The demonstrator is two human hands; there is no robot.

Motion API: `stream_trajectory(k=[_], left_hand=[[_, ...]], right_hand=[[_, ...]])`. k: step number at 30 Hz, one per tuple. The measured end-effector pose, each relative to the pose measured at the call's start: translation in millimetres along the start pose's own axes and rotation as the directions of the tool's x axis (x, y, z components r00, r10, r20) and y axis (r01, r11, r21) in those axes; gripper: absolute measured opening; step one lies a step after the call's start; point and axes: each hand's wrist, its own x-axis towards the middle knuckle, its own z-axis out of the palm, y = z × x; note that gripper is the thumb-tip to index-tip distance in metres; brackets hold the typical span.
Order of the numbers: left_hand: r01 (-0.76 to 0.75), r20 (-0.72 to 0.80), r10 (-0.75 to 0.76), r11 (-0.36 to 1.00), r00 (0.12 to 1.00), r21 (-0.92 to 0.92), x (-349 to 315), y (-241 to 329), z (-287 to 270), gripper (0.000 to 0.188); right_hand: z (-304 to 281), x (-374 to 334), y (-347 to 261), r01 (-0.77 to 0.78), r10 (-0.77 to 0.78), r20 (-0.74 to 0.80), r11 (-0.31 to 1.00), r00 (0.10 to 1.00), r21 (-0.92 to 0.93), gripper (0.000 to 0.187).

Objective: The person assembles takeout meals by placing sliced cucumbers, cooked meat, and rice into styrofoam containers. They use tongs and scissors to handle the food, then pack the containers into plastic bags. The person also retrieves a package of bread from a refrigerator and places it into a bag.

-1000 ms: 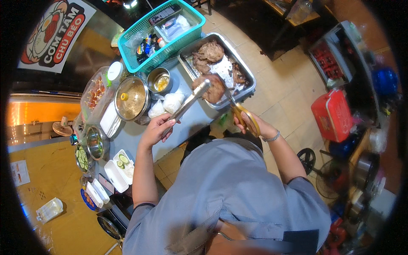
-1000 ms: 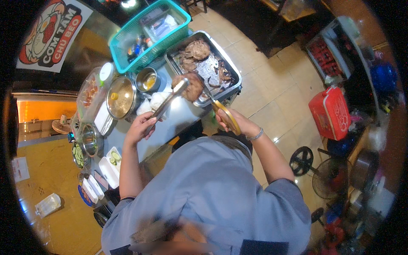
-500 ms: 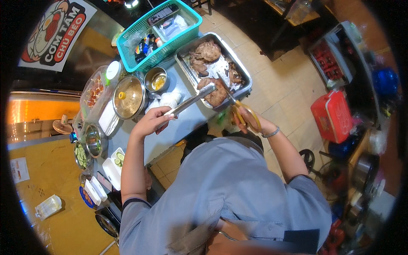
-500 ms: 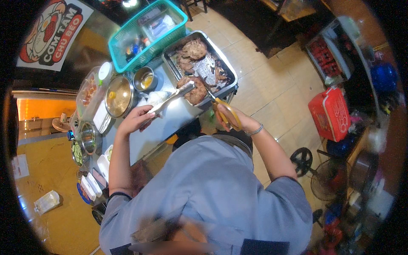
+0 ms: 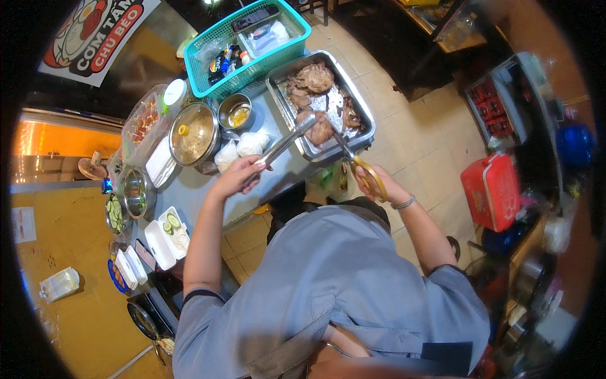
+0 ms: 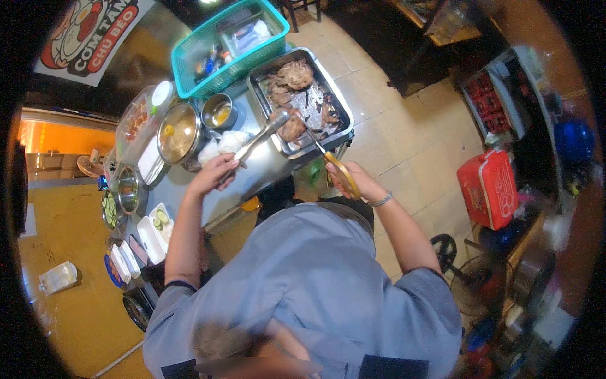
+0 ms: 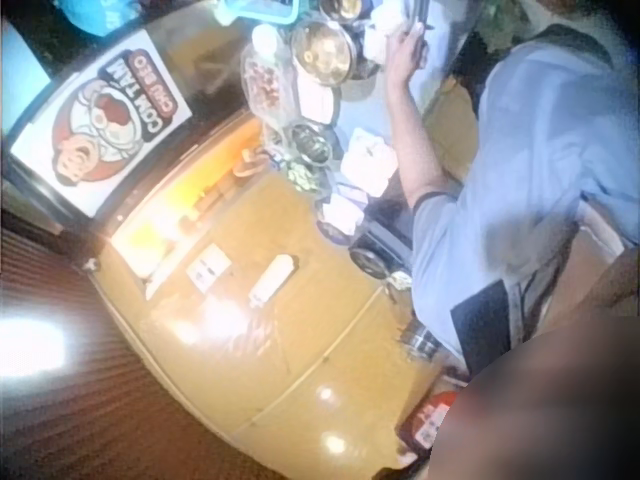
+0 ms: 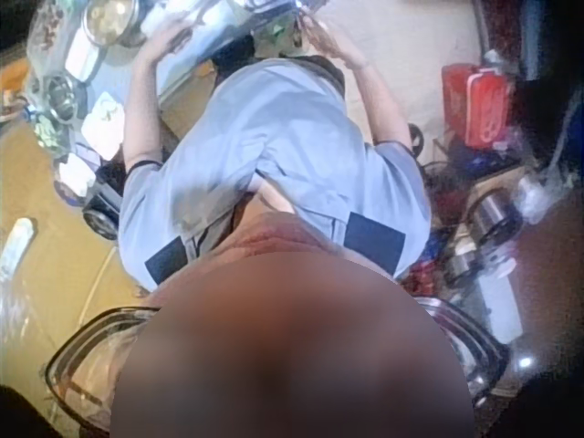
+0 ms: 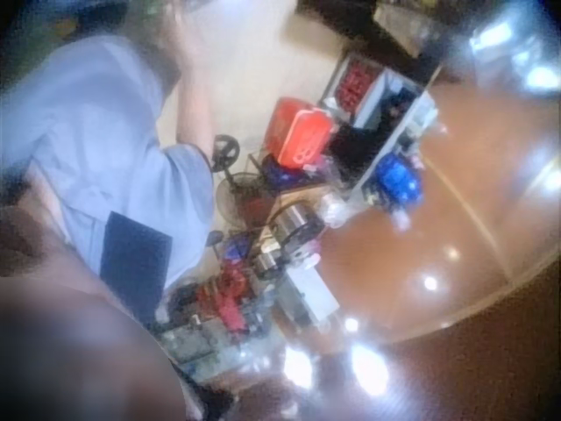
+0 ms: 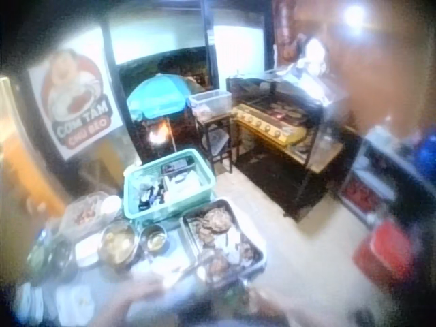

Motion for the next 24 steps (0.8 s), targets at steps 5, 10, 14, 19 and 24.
stream_trajectory(k=[5,10,14,19,24], left_hand=[[-0.146,-0.218,0.069,0.921,0.974,-0.362,9,-45,82,0.032],[-0.277,-0.324,0.120,0.820,0.939,-0.500,0,-55,91,0.033],[-0.194,-0.306,0.128,0.962,0.943,-0.195,-26,-37,49,0.030],[-0.185,-0.292,0.152,0.979,0.944,-0.088,-44,-21,30,0.029],[-0.186,-0.292,0.135,0.971,0.947,-0.153,-40,-22,31,0.030]], right_hand=[[40,11,11,0.074,-0.063,-0.089,0.988,0.994,0.136,0.051],[31,8,13,0.186,-0.181,-0.054,0.977,0.982,0.102,0.048],[-9,12,3,0.125,-0.120,0.095,0.991,0.988,-0.044,0.046],[-11,13,-48,-0.038,0.060,0.080,0.966,0.995,-0.256,0.043],[-9,19,-28,0.128,-0.120,0.103,0.989,0.987,-0.073,0.047]])
